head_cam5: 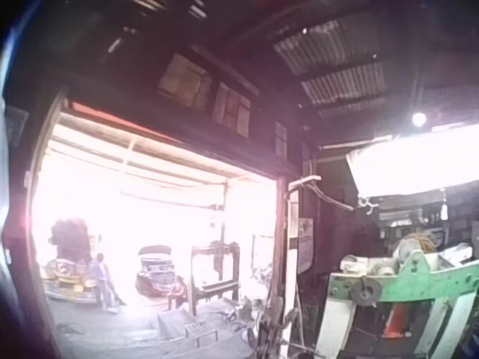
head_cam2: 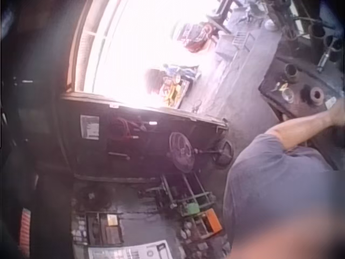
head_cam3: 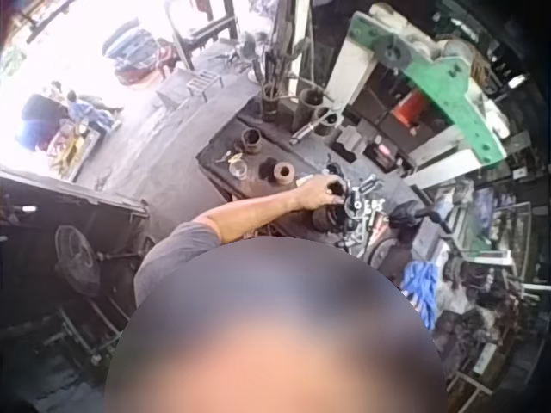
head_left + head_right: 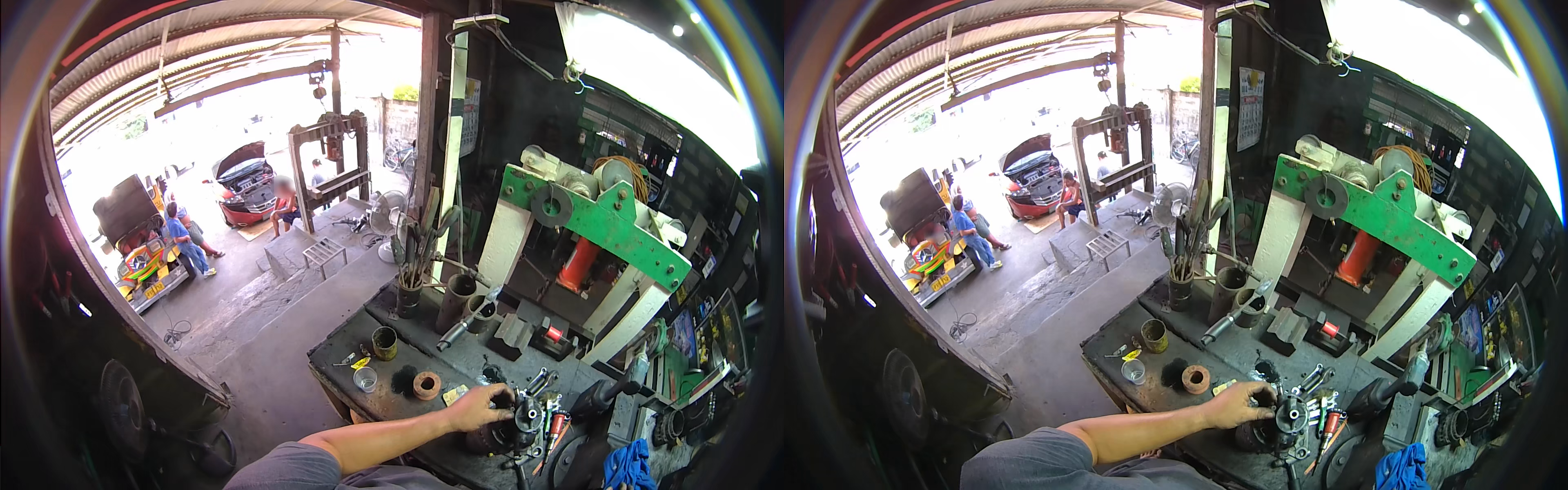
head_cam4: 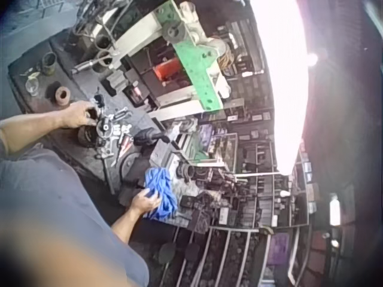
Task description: The person works under a vehicle, manipulating components and wires, then moves to a workbench to clean and assemble a mechanical part using a cloth and wrenches. The person wipes the part, aligns components, and tightens fasteners.
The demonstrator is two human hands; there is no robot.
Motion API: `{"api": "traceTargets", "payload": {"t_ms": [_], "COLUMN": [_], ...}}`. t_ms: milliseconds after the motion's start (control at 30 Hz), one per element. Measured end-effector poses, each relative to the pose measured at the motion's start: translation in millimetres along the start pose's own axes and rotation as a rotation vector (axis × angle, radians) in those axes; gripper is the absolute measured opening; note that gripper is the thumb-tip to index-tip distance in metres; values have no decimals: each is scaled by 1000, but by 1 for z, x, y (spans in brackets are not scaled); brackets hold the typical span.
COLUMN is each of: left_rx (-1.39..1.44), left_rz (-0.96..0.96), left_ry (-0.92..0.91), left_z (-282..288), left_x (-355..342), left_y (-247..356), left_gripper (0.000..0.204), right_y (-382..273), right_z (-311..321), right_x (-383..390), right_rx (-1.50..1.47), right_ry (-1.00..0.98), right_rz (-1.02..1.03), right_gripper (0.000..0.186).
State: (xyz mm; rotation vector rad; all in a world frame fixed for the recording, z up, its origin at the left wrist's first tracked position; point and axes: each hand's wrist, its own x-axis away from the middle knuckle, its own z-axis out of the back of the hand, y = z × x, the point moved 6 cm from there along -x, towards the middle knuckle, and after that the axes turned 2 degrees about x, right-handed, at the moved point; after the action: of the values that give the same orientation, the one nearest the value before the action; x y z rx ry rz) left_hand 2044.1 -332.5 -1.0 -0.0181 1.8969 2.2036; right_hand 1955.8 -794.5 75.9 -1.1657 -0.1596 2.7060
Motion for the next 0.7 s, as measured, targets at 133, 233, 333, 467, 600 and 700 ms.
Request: {"api": "traceTargets", "payload": {"t_ms": [133, 233, 333, 467, 600, 700], "left_rx": [-51, -85, -87, -66, -8, -49], "left_rz": [-195, -145, -66, -161, 2, -87], "left_ry": [46, 90, 57, 99, 169, 113], "left_z": [4, 7, 6, 5, 8, 5], "left_x": [1, 7, 6, 6, 8, 8], "left_y": [18, 19, 15, 16, 5, 11], "left_gripper": [34, 34, 27, 28, 27, 25], "right_y": [0, 7, 26, 26, 22, 17], "right_z": [-2, -11, -27, -26, -24, -21], "right_x": [-1, 2, 9, 13, 11, 7], "right_rx": [-11, -35, -42, -75, -85, -93], "right_ry": [18, 24, -102, -29, -57, -55], "right_rz": [24, 19, -155, -59, -97, -104], "right_gripper": [42, 40, 40, 37, 36, 36]}}
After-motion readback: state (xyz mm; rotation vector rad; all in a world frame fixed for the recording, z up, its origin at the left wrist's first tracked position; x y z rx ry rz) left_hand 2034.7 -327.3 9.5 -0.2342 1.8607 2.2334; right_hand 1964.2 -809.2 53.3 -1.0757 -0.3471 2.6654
